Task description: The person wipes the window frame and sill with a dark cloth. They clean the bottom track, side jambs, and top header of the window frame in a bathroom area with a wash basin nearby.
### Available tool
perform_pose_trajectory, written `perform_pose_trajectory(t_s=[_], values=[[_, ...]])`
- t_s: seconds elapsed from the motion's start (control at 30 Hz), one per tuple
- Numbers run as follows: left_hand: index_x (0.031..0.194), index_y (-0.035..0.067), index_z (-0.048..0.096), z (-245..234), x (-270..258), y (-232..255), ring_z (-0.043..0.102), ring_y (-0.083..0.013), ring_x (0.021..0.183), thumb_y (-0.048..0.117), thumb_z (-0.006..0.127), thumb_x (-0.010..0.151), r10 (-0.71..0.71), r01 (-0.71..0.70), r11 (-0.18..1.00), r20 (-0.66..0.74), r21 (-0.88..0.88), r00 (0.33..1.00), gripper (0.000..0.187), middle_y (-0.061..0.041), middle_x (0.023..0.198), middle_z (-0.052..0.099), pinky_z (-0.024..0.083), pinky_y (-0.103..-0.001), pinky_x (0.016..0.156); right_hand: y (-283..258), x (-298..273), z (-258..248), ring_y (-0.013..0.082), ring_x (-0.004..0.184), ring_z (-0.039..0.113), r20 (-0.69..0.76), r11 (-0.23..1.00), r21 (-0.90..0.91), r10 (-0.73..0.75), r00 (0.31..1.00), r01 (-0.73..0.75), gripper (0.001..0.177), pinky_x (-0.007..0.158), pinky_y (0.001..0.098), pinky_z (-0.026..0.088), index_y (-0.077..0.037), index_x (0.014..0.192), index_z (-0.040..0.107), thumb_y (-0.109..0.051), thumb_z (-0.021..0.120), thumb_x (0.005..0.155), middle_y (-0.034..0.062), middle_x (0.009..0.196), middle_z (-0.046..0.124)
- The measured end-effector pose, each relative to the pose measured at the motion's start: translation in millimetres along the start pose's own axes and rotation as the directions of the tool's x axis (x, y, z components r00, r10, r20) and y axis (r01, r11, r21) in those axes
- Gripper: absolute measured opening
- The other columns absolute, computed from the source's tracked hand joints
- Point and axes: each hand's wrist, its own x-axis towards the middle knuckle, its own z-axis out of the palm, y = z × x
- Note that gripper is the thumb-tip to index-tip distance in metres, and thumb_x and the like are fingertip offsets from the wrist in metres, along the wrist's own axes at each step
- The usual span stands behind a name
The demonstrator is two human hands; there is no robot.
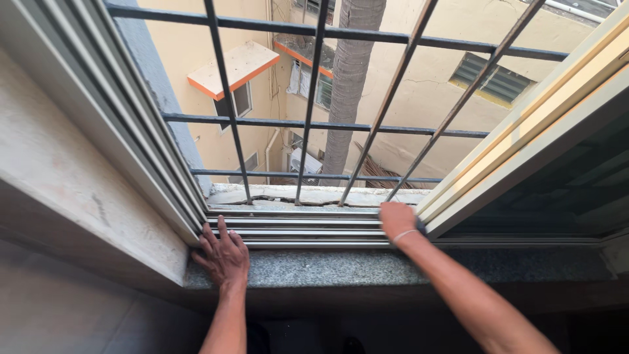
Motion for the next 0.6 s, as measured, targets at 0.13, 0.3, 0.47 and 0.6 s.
perform_pose_trajectory(t_s=[0.13, 0.3, 0.47, 0.6], values=[[0.158, 0.023, 0.036, 2, 1, -1, 0.035, -0.0349, 0.145, 0.037, 0.032, 0.104, -0.023, 0.022, 1.000, 0.044, 0.011, 0.999, 0.055, -0.017, 0.160, 0.033, 0.023, -0.072, 0.114, 3, 7, 12, 0.0341, 0.095, 0.077, -0.042, 0.997, -0.072, 0.037, 0.998, -0.040, 0.017, 0.079, 0.0441, 0.063, -0.008, 0.093, 0.079, -0.010, 0.063, 0.089, 0.0159, 0.100, 0.077], [0.158, 0.022, 0.036, 2, 1, -2, 0.035, -0.0363, 0.146, 0.036, 0.031, 0.105, -0.010, 0.011, 0.999, 0.023, -0.031, 1.000, 0.055, -0.018, 0.160, 0.032, 0.022, -0.073, 0.115, -35, 4, 4, 0.0360, 0.094, 0.076, -0.069, 0.999, 0.032, 0.042, 0.997, -0.040, 0.015, 0.080, 0.0450, 0.062, -0.006, 0.092, 0.079, -0.009, 0.065, 0.087, 0.0184, 0.098, 0.077], [0.157, 0.022, 0.038, 4, 2, -2, 0.035, -0.0364, 0.145, 0.033, 0.032, 0.105, 0.014, -0.014, 0.999, -0.006, 0.032, 1.000, 0.053, -0.019, 0.159, 0.033, 0.022, -0.074, 0.114, -116, -7, -20, 0.0378, 0.098, 0.072, -0.125, 0.942, 0.266, -0.178, 0.976, 0.205, 0.020, 0.088, 0.0474, 0.058, -0.002, 0.092, 0.074, -0.014, 0.077, 0.077, 0.0206, 0.099, 0.074], [0.157, 0.019, 0.041, -2, -2, 2, 0.037, -0.0370, 0.144, 0.032, 0.035, 0.103, 0.009, -0.009, 1.000, 0.000, -0.010, 1.000, 0.055, -0.019, 0.157, 0.036, 0.023, -0.074, 0.114, -210, -5, -41, 0.0408, 0.094, 0.073, -0.194, 0.860, 0.354, -0.317, 0.928, 0.368, 0.012, 0.084, 0.0483, 0.059, 0.000, 0.085, 0.074, -0.005, 0.075, 0.074, 0.0209, 0.097, 0.073]])
